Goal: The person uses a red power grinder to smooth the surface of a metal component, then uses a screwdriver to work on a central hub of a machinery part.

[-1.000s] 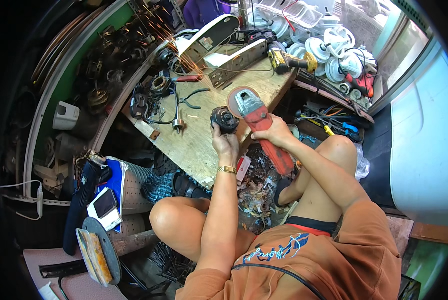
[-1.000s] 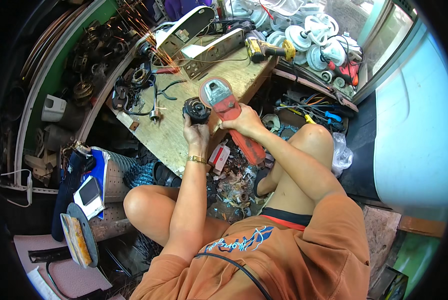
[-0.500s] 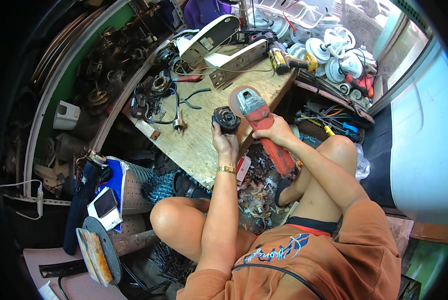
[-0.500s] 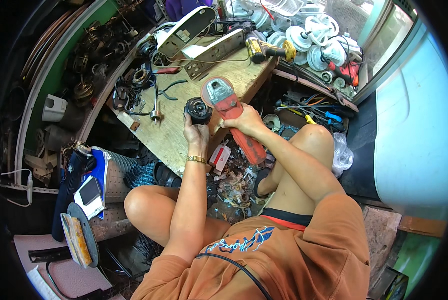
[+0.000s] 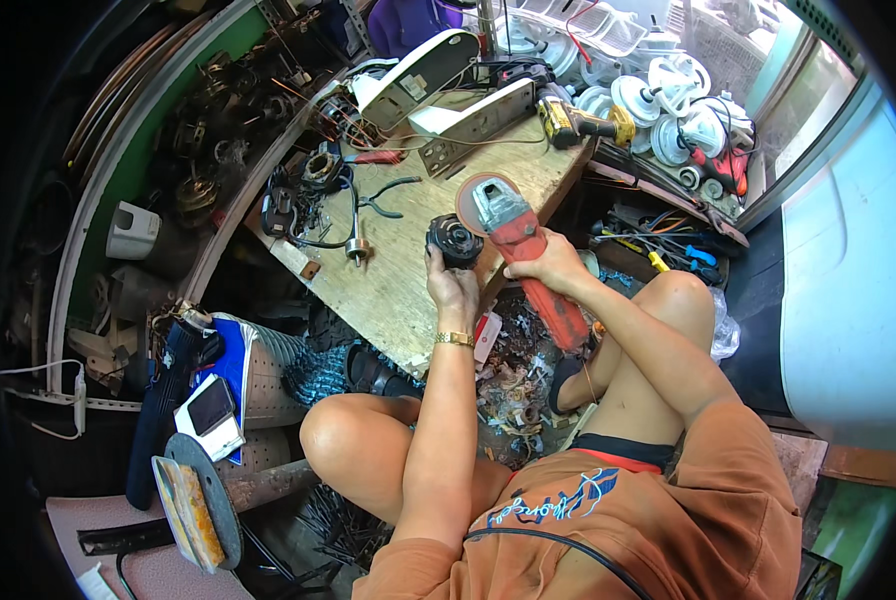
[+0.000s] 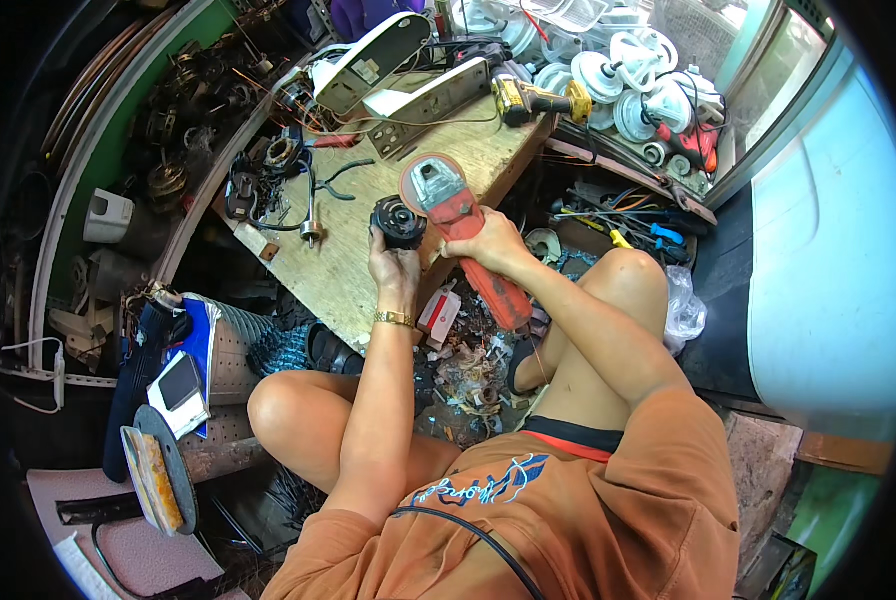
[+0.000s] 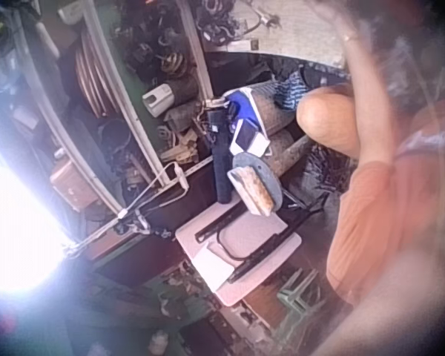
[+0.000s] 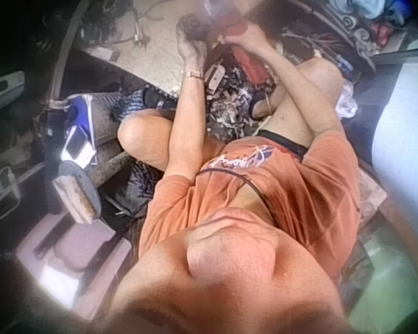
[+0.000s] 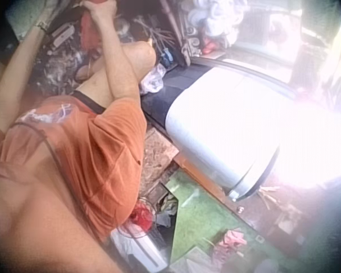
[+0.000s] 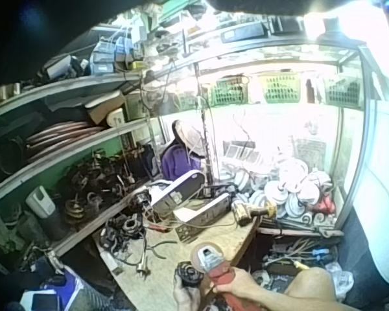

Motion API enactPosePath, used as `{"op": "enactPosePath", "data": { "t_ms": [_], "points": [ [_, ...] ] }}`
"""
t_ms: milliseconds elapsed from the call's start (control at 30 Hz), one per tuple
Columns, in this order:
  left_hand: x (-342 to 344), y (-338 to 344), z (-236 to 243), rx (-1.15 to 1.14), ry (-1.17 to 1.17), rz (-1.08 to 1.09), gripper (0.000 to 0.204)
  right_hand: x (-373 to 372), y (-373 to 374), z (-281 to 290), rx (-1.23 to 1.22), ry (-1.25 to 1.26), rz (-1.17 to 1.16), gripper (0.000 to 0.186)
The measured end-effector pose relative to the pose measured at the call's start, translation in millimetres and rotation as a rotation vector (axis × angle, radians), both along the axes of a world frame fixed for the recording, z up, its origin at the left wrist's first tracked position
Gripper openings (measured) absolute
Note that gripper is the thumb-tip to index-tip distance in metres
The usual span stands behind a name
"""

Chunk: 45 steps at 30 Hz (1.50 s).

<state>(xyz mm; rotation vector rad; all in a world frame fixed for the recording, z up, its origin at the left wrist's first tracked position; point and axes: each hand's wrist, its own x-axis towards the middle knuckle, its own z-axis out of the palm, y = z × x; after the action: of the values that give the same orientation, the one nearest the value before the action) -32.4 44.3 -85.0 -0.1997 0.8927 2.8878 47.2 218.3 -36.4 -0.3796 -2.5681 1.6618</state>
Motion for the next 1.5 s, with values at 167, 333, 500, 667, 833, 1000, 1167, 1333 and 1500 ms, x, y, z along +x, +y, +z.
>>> {"op": "enactPosePath", "data": {
  "t_ms": [167, 333, 500, 667, 833, 1000, 1167, 1333, 1500],
  "points": [
    [0.8, 1.4, 0.8, 0.006, -0.007, 0.014, 0.04, -1.4, 1.4, -5.2, -0.02, 0.008, 0.002, 0.078],
    [-1.2, -1.0, -2.1, 0.002, 0.013, 0.013, 0.04, -2.1, -0.5, -3.9, -0.011, 0.006, 0.008, 0.077],
    [0.8, -2.2, -0.1, 0.012, 0.01, -0.009, 0.041, -0.4, -1.7, -0.2, -0.02, -0.033, 0.009, 0.071],
    [4.8, 4.3, 3.3, 0.0, 0.004, -0.005, 0.042, 0.2, 0.9, -2.2, -0.03, -0.031, 0.005, 0.069],
    [4.1, -1.2, -0.3, 0.062, 0.022, -0.02, 0.038, 1.3, -3.0, 2.1, -0.03, -0.043, 0.011, 0.071],
    [-1.7, -8.0, -2.5, 0.057, 0.034, -0.03, 0.037, 1.0, 0.3, 7.2, -0.017, -0.016, -0.012, 0.075],
    [2.1, -2.5, 4.7, 0.012, 0.013, -0.038, 0.038, 2.1, 3.7, 6.3, -0.042, 0.015, -0.009, 0.075],
    [4.0, -0.8, 8.3, 0.01, 0.015, -0.052, 0.038, 1.1, 5.0, 2.3, -0.028, 0.017, 0.0, 0.075],
    [1.0, -5.8, 5.4, 0.025, 0.052, -0.061, 0.038, 0.5, 0.8, 5.0, -0.031, 0.014, 0.008, 0.076]
  ]
}}
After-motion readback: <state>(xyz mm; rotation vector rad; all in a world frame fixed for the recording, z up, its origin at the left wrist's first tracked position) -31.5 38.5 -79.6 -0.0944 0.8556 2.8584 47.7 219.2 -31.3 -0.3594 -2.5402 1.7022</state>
